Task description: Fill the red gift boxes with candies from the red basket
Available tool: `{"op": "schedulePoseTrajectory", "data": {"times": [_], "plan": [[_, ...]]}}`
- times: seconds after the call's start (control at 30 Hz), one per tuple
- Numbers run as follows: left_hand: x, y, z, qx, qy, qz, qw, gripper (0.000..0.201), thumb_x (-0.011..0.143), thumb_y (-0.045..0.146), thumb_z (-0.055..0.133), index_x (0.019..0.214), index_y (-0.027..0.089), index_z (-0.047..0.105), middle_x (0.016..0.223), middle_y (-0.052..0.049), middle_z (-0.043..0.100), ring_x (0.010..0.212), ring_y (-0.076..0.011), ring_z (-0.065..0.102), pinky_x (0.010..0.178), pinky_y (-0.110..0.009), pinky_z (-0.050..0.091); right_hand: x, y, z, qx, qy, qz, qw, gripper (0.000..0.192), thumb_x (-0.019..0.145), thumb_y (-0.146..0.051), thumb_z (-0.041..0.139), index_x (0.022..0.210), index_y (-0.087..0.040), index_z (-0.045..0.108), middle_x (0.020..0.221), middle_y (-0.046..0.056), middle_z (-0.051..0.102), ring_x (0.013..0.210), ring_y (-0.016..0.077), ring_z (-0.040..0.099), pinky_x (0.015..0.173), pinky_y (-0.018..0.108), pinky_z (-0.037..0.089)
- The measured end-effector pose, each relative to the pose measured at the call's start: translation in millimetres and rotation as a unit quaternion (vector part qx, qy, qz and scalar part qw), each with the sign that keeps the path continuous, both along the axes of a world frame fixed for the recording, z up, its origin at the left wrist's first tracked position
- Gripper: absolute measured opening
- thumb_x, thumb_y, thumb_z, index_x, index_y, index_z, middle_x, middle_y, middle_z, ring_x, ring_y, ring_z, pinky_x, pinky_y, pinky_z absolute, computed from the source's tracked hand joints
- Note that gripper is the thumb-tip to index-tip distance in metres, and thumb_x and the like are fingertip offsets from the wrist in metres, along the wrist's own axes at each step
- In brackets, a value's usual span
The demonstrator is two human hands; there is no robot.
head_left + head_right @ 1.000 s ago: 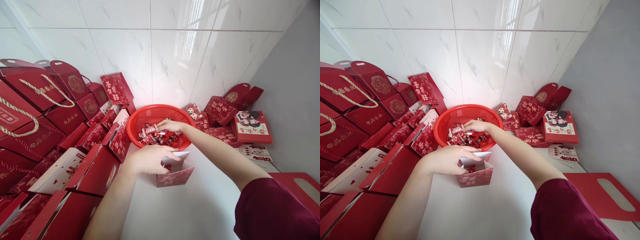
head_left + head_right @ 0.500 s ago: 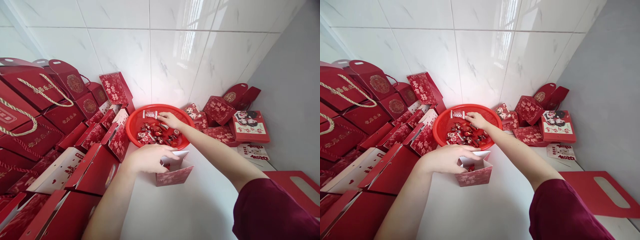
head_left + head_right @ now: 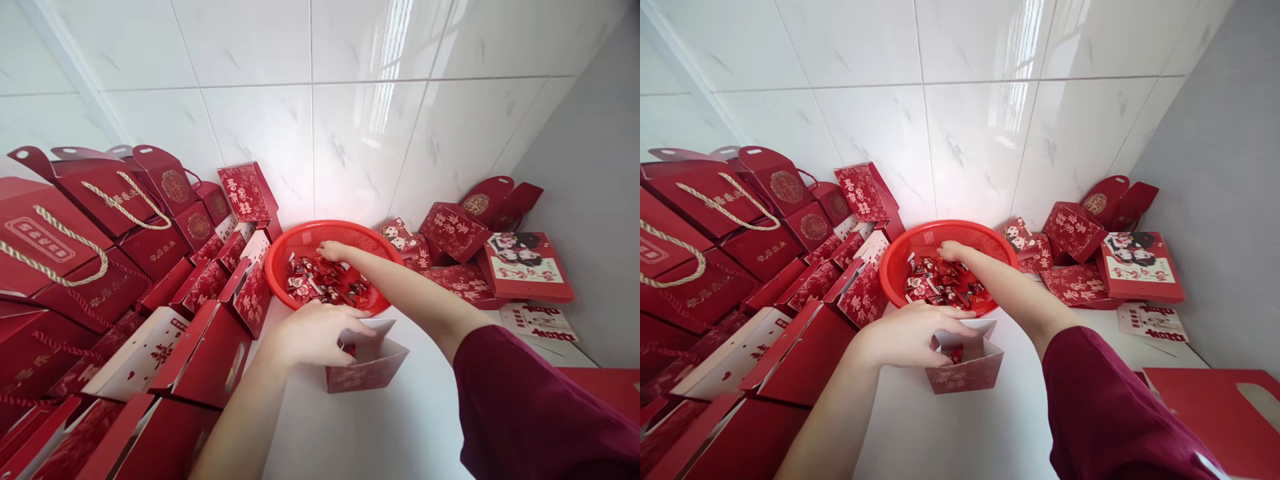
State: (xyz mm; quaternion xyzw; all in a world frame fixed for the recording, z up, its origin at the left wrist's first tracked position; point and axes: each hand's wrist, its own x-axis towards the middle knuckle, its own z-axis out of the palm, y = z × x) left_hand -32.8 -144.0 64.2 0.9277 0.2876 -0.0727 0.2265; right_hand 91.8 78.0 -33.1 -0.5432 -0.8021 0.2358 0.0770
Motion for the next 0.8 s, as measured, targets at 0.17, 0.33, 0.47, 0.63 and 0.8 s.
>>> {"op": "schedulePoseTrajectory", "data": {"times": [0.17, 0.33, 0.47, 0.63, 0.8], "plan": [[-3, 3, -5.0, 0.0, -0.03, -0.002, 1.0, 0.046, 0.081, 0.03, 0.058, 0.126, 0.044, 0.06, 0.148, 0.009, 0.049, 0.117, -0.0238, 0.06, 0.084, -0.03, 0.048, -30, -17, -11.8, -0.042, -0.036, 0.143, 0.988, 0.058, 0.091, -0.055, 0.057, 0.137, -0.02, 0.052, 0.139, 0.012, 0.055, 0.12, 0.0262, 0.058, 0.099, 0.041, 0.048], [-4, 6, -4.9, -0.021, -0.012, -0.003, 1.0, 0.045, 0.081, 0.027, 0.057, 0.123, 0.042, 0.062, 0.133, 0.004, 0.062, 0.112, -0.0251, 0.062, 0.086, -0.031, 0.047, -38, -51, -9.3, -0.043, -0.089, 0.223, 0.97, 0.118, 0.06, -0.054, 0.083, 0.156, -0.018, 0.024, 0.149, 0.017, 0.044, 0.128, 0.0354, 0.052, 0.096, 0.036, 0.049], [-4, 5, -5.8, -0.009, -0.017, -0.001, 1.0, 0.045, 0.08, 0.028, 0.056, 0.123, 0.042, 0.062, 0.133, 0.005, 0.061, 0.114, -0.0245, 0.06, 0.09, -0.033, 0.046, -27, -62, -2.4, 0.007, -0.116, 0.222, 0.968, 0.101, 0.063, -0.032, 0.083, 0.151, -0.019, 0.034, 0.131, 0.017, 0.062, 0.111, 0.0328, 0.063, 0.088, 0.033, 0.051], [-5, 7, -7.2, -0.013, -0.037, -0.006, 0.999, 0.047, 0.078, 0.03, 0.057, 0.123, 0.042, 0.062, 0.138, 0.006, 0.058, 0.108, -0.0223, 0.063, 0.089, -0.032, 0.047, -2, -47, 8.9, 0.061, -0.16, 0.177, 0.969, 0.041, 0.078, -0.02, 0.069, 0.118, -0.017, 0.066, 0.112, 0.016, 0.071, 0.103, 0.0312, 0.067, 0.088, 0.036, 0.05], [-6, 9, -6.2, -0.021, -0.029, -0.005, 0.999, 0.046, 0.079, 0.031, 0.058, 0.123, 0.04, 0.063, 0.13, 0.004, 0.063, 0.103, -0.0215, 0.064, 0.084, -0.03, 0.047, -3, -34, 3.5, 0.118, -0.202, 0.107, 0.966, 0.064, 0.089, -0.016, 0.054, 0.149, -0.007, 0.034, 0.153, 0.027, 0.033, 0.141, 0.0391, 0.034, 0.111, 0.059, 0.029]]}}
